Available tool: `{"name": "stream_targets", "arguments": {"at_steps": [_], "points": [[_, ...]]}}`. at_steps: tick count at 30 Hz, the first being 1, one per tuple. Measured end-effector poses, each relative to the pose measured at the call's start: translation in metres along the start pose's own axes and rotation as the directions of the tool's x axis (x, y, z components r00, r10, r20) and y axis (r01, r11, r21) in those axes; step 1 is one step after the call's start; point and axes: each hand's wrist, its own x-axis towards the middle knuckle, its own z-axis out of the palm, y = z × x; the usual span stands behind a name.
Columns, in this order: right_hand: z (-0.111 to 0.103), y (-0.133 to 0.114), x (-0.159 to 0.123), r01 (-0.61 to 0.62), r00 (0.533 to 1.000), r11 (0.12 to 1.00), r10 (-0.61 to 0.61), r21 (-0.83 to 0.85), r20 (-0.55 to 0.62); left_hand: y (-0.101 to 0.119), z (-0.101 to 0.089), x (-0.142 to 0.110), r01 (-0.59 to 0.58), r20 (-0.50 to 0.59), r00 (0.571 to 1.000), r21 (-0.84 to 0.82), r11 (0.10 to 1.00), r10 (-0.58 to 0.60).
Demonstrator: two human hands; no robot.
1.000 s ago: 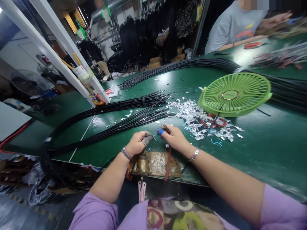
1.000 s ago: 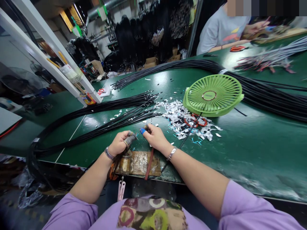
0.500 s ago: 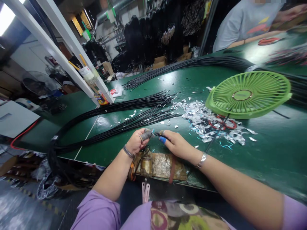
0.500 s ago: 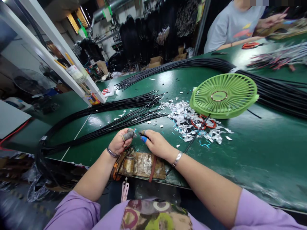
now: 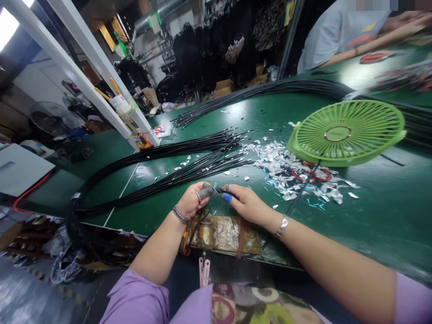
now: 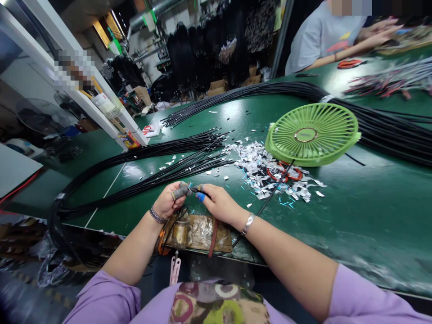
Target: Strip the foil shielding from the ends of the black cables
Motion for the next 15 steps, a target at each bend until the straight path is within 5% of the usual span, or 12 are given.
{"name": "stream_targets", "arguments": {"at_steps": [15], "points": [[-0.0004,-0.0018,0.0005,-0.005,1.0,1.0,0.005,0.03,0.004,0.0007,0.0012,-0.0002,-0.003,-0.005,1.0,0.031,1.0,0.003]]}}
